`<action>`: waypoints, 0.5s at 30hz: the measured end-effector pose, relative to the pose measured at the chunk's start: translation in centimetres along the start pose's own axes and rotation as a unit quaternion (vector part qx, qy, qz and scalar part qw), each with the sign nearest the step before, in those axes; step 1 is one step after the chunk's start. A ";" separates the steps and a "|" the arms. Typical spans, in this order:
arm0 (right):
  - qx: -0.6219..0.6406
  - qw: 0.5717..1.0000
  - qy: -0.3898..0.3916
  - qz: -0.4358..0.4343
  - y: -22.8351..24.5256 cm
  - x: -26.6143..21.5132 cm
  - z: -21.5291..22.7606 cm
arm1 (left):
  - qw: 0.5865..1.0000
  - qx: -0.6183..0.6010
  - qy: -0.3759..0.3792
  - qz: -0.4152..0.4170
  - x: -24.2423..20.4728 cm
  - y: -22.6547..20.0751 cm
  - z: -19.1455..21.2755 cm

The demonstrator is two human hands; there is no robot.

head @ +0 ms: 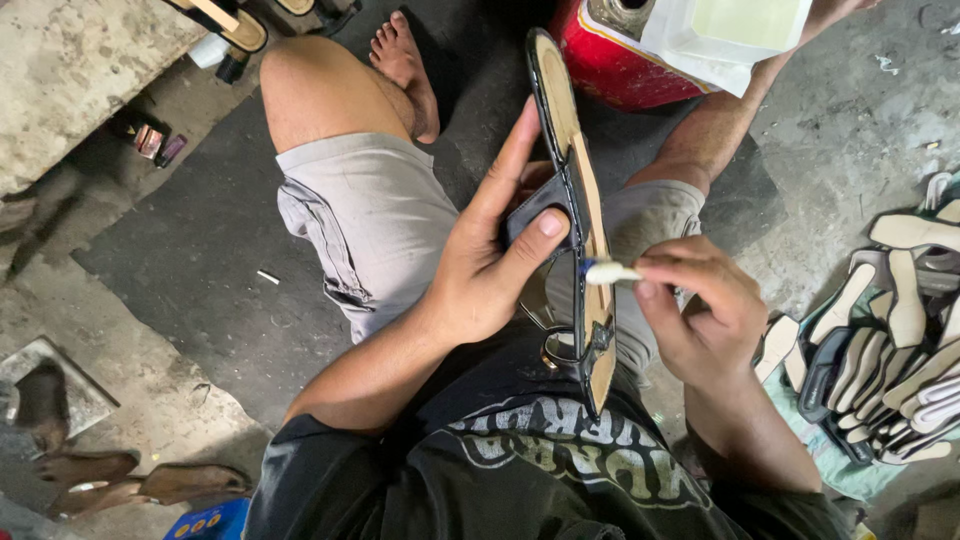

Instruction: The person sits on the floor and uses a toothbrush to apply black paint to the edges of wooden sandals. They repeatedly dip the brush into a container and paint the perimeter of each sandal, then place the finished items on a nearby bench.

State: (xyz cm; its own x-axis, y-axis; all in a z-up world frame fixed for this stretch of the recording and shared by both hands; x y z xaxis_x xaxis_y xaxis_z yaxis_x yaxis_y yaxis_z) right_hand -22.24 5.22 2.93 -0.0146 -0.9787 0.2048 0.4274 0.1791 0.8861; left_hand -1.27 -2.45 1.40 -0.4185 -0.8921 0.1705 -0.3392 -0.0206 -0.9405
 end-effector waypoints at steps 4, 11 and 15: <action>0.003 0.999 0.043 -0.001 1.1 -0.6 0.0 | 1.000 -0.016 -0.004 -0.008 0.3 -0.5 0.3; -0.016 0.997 0.071 0.017 1.1 -0.9 1.4 | 1.000 0.011 0.001 -0.020 0.4 -1.5 0.5; -0.012 0.998 0.060 0.007 0.5 -1.1 1.6 | 1.000 0.015 0.014 -0.009 0.8 -1.8 0.2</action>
State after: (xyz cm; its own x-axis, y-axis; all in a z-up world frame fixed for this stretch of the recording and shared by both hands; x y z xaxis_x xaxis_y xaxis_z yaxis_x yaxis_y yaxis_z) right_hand -23.49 6.54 3.80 0.0982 -0.9815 0.1644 0.4481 0.1911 0.8733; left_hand -0.84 -3.17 3.22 -0.4351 -0.8789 0.1955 -0.3223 -0.0506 -0.9453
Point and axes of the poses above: each hand's wrist, its own x-axis towards the middle knuckle, its own z-axis out of the back of the hand, y = z × x, the point moved 4 cm from there along x, towards the middle knuckle, and after that the axes turned 6 degrees about -z, right-handed, at the moved point
